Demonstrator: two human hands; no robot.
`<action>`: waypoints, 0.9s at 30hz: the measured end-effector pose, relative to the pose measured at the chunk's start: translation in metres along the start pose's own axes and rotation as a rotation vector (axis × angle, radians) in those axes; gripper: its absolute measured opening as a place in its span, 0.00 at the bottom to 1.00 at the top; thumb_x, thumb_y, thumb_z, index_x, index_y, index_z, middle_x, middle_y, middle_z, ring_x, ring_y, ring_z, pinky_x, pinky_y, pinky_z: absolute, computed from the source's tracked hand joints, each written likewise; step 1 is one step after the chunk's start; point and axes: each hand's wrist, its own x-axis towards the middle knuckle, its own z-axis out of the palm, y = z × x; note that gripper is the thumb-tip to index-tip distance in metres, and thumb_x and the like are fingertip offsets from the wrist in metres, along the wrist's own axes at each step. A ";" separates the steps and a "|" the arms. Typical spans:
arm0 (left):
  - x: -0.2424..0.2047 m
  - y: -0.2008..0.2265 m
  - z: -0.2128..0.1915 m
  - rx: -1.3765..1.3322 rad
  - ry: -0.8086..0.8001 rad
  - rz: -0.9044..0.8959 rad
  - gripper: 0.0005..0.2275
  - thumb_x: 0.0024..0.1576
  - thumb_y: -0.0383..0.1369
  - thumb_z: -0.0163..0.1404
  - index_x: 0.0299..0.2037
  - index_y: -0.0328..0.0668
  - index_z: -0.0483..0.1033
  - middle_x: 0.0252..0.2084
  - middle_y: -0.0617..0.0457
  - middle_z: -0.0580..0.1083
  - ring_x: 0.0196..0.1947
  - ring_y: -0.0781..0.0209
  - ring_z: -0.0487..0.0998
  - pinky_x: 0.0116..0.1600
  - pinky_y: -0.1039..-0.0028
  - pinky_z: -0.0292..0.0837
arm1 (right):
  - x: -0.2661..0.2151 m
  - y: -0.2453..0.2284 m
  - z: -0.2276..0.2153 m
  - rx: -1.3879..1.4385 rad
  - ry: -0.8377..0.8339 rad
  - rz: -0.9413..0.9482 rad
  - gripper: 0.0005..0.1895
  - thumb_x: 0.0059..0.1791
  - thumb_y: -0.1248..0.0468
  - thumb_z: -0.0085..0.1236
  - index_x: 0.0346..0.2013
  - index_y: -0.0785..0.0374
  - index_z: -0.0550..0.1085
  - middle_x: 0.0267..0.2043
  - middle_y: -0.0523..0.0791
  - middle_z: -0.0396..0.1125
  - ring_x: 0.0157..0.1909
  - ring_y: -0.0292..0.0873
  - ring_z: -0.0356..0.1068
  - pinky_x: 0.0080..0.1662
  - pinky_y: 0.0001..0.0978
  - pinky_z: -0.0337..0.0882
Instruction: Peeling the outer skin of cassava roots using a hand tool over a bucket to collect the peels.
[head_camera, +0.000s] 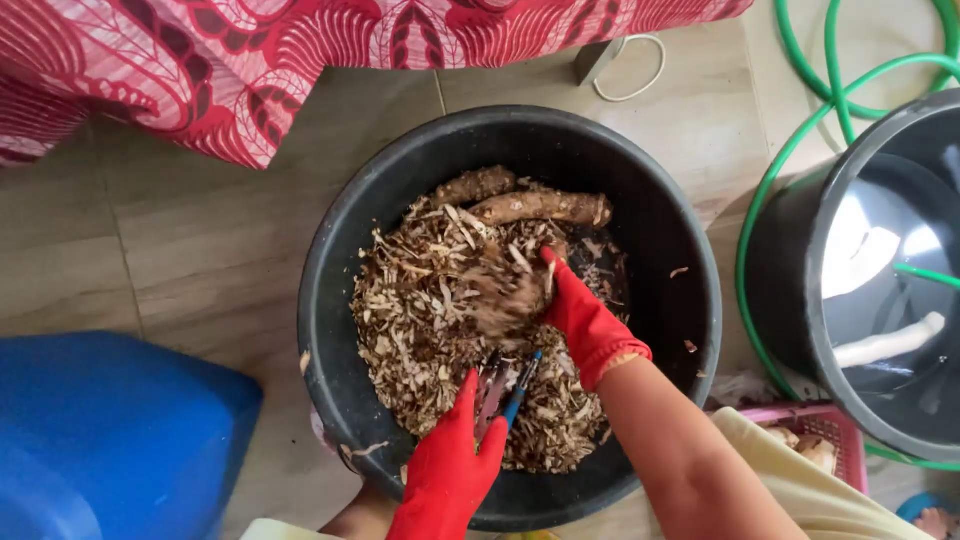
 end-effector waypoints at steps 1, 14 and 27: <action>0.003 -0.003 0.003 0.001 0.010 0.007 0.32 0.60 0.52 0.38 0.76 0.73 0.43 0.70 0.65 0.66 0.61 0.46 0.73 0.58 0.52 0.70 | 0.021 0.004 -0.010 0.001 -0.008 -0.009 0.28 0.47 0.39 0.58 0.48 0.57 0.75 0.46 0.46 0.76 0.49 0.48 0.74 0.58 0.48 0.72; 0.049 -0.038 0.027 -0.294 0.456 0.328 0.15 0.63 0.44 0.43 0.52 0.46 0.62 0.52 0.41 0.68 0.52 0.40 0.72 0.55 0.52 0.68 | -0.091 0.093 -0.089 0.041 -0.062 -0.510 0.32 0.34 0.74 0.69 0.52 0.56 0.73 0.39 0.50 0.72 0.38 0.50 0.72 0.40 0.46 0.74; -0.115 0.040 -0.051 -1.189 0.253 0.520 0.28 0.61 0.48 0.46 0.74 0.65 0.58 0.33 0.49 0.74 0.29 0.62 0.79 0.37 0.74 0.86 | -0.300 0.117 -0.084 0.018 -0.339 -0.457 0.30 0.36 0.80 0.62 0.51 0.58 0.76 0.42 0.60 0.74 0.46 0.67 0.76 0.48 0.66 0.75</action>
